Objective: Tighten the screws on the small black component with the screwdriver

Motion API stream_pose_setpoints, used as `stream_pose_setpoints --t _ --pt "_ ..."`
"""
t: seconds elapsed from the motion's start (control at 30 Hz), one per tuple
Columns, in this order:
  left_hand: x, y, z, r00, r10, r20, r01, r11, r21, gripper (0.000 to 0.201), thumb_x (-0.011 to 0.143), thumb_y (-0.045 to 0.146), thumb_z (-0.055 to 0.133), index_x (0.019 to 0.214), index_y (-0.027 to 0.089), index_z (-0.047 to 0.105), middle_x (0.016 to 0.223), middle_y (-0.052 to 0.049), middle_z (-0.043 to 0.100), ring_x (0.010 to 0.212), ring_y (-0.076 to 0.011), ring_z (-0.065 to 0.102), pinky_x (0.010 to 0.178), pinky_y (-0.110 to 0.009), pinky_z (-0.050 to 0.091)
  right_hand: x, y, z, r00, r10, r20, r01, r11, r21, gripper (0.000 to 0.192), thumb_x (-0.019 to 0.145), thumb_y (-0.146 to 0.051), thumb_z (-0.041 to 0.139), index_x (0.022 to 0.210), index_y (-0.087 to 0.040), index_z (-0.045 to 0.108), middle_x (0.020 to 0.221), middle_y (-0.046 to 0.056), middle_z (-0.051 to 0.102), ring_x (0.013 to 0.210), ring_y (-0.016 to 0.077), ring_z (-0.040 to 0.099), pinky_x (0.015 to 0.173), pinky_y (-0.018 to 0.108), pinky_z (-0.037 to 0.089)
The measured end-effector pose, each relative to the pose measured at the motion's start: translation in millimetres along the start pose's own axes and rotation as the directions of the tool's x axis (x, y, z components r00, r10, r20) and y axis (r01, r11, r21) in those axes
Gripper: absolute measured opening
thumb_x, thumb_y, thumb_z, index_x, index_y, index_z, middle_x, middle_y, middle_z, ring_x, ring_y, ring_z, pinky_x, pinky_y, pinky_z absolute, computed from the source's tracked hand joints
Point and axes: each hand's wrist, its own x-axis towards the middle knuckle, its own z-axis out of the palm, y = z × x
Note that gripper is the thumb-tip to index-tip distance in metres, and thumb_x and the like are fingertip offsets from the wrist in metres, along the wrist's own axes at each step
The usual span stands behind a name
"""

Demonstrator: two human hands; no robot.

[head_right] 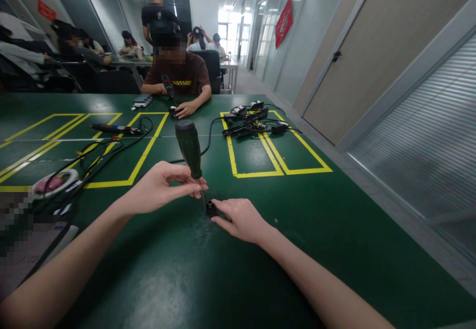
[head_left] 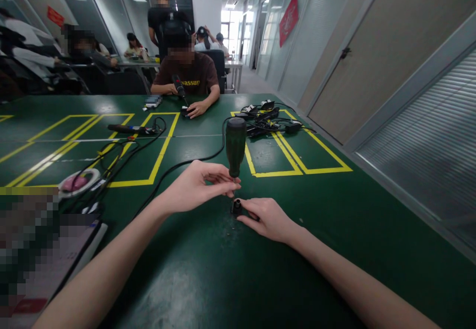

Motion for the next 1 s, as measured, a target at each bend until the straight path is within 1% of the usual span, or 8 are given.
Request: stream_pose_setpoints --t 0.27,0.47,0.83,1.0 --pt "-0.2 -2.6 1.2 0.999 0.015 -0.033 -0.014 1.000 0.018 0.022 0.088 0.032 0.077 0.090 0.011 0.076 0.084 -0.009 0.081 0.074 -0.0189 0.078 0.071 -0.027 0.064 0.3 1.6 0.0 1.000 0.000 0.011 0.000 1.000 0.007 0.021 0.103 -0.033 0.060 0.112 -0.016 0.067 0.072 0.001 0.067 0.063 0.0168 0.061 0.062 0.026 0.039" --pt "1.0 -3.7 2.1 0.999 0.015 -0.043 -0.015 1.000 0.001 0.025 0.087 0.035 0.079 0.089 0.011 0.076 0.084 -0.009 0.081 0.073 -0.0183 0.077 0.070 -0.026 0.064 -1.1 3.8 1.9 1.000 0.004 0.005 -0.004 1.000 0.030 0.022 0.104 -0.034 0.059 0.113 -0.015 0.068 0.072 0.002 0.066 0.065 0.0168 0.061 0.064 0.026 0.039" --pt "1.3 -4.9 3.9 0.998 0.029 -0.060 -0.029 1.000 -0.008 0.020 0.087 0.031 0.078 0.089 0.011 0.076 0.082 -0.007 0.080 0.072 -0.0172 0.077 0.069 -0.025 0.064 0.3 4.2 1.7 1.000 -0.012 -0.007 0.012 1.000 0.012 0.026 0.106 -0.037 0.054 0.114 -0.016 0.067 0.072 0.002 0.067 0.063 0.0166 0.059 0.062 0.027 0.038" --pt "1.2 -5.4 4.0 0.997 0.018 -0.077 -0.017 1.000 0.014 0.024 0.085 0.035 0.081 0.086 0.012 0.075 0.079 -0.007 0.079 0.071 -0.0177 0.076 0.069 -0.026 0.064 0.4 4.1 1.4 1.000 -0.006 -0.007 0.007 1.000 0.015 0.026 0.105 -0.037 0.055 0.115 -0.016 0.067 0.072 0.002 0.067 0.064 0.0167 0.060 0.063 0.027 0.038"
